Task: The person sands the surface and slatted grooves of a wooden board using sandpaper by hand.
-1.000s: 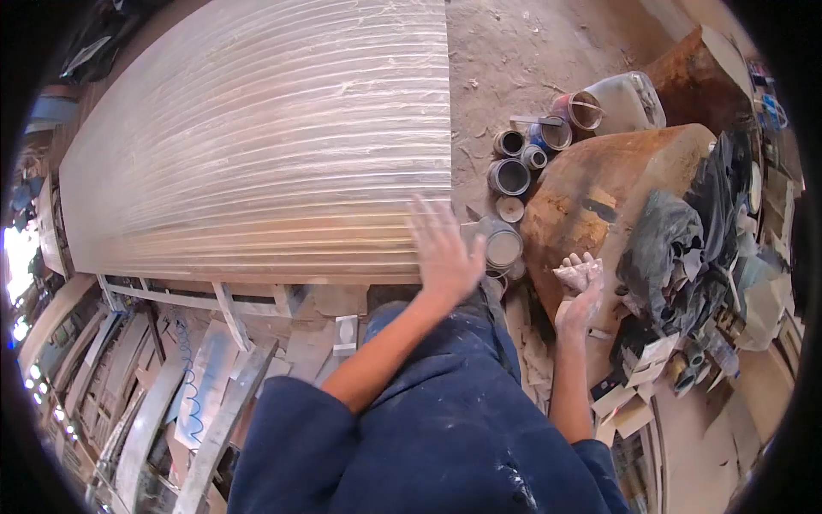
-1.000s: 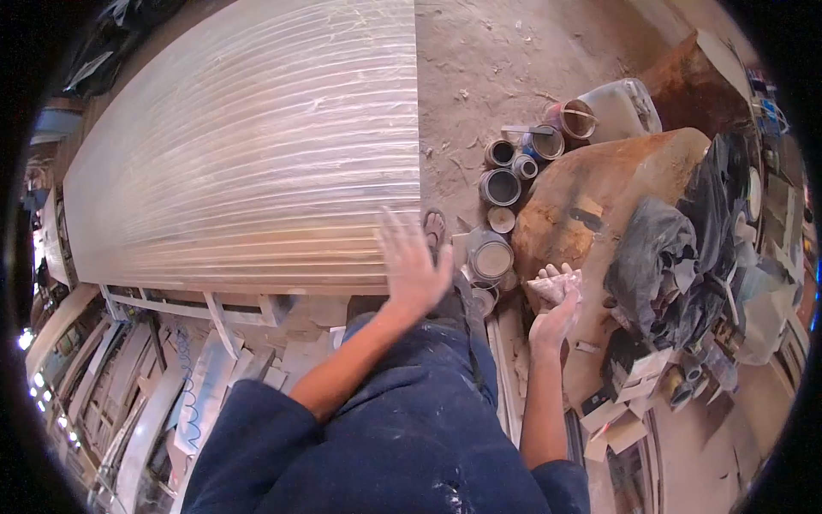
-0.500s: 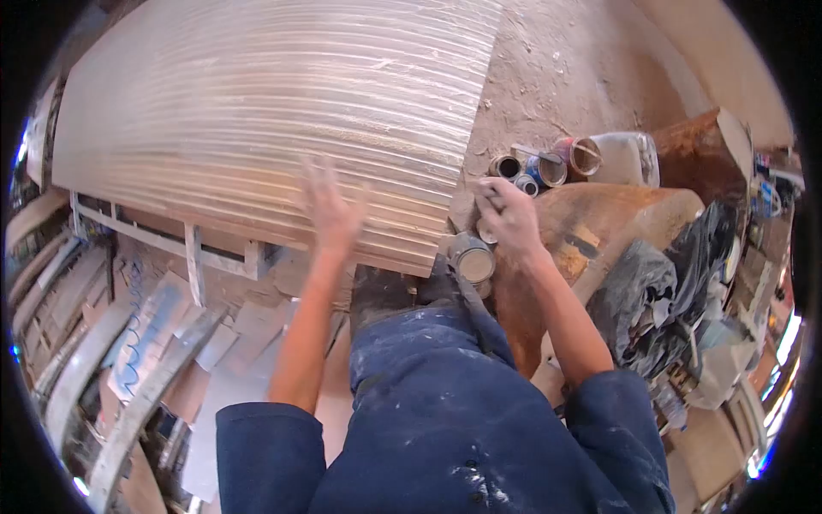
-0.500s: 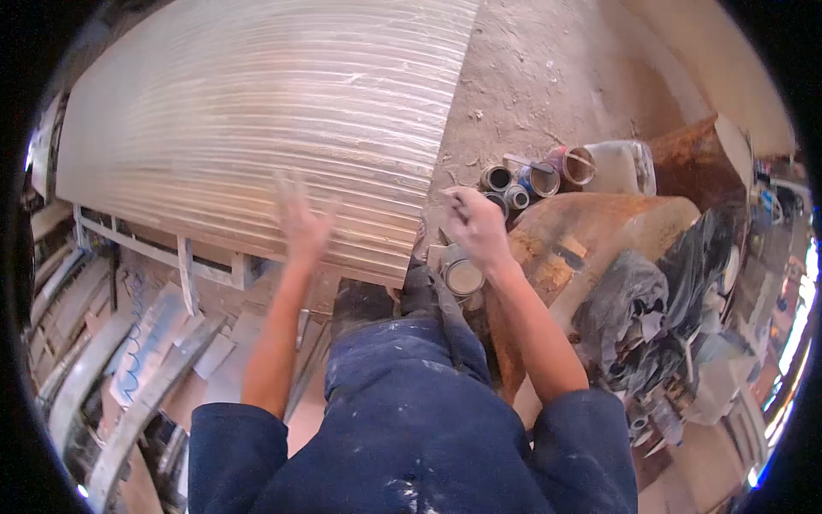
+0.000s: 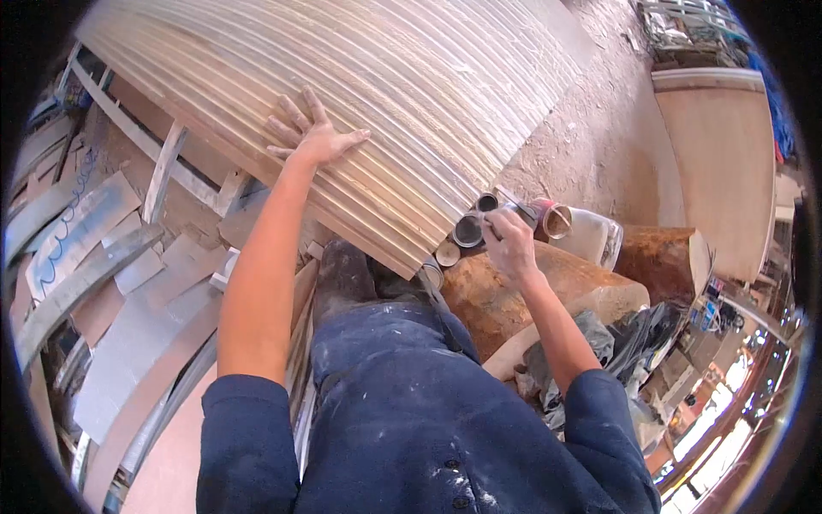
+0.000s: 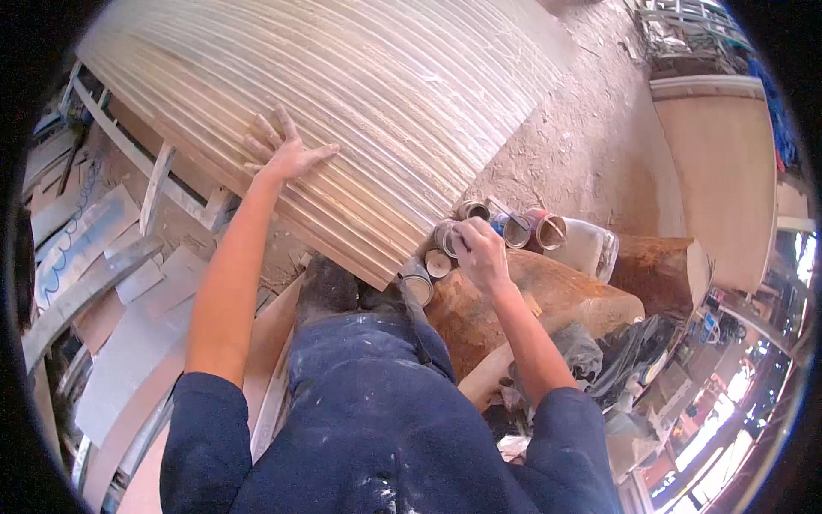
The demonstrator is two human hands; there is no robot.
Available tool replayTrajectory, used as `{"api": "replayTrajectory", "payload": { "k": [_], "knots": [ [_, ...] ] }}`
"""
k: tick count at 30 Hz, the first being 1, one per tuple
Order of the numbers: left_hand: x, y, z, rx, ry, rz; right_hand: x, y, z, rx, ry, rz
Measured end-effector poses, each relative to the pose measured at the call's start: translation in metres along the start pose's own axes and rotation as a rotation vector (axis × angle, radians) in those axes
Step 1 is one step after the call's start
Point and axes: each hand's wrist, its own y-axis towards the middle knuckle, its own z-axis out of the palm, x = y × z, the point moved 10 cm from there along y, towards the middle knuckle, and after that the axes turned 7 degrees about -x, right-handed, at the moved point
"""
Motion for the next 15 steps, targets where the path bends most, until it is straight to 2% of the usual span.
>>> {"api": "replayTrajectory", "payload": {
  "k": [1,2,4,8,11,14,15],
  "knots": [
    [0.0,0.002,0.002,0.016,0.013,-0.003,0.015,0.018,0.0,0.007,-0.054,0.094],
    [0.002,0.003,0.002,0.018,0.01,-0.013,0.019,0.03,0.018,0.017,-0.052,0.091],
    [0.001,0.004,0.003,0.03,-0.004,0.012,0.035,0.057,0.042,0.004,-0.011,-0.075],
    [0.0,0.001,0.001,-0.007,-0.033,0.028,0.019,0.033,0.041,0.162,-0.212,-0.083],
    [0.002,0.005,0.004,0.032,-0.019,0.004,0.014,0.023,0.011,0.061,-0.105,-0.079],
    [0.001,0.003,0.004,0.046,-0.018,-0.003,0.05,0.07,0.033,0.006,-0.083,-0.114],
    [0.0,0.001,0.002,0.017,-0.038,0.016,0.053,0.071,0.046,0.018,-0.062,-0.203]
  ]
}}
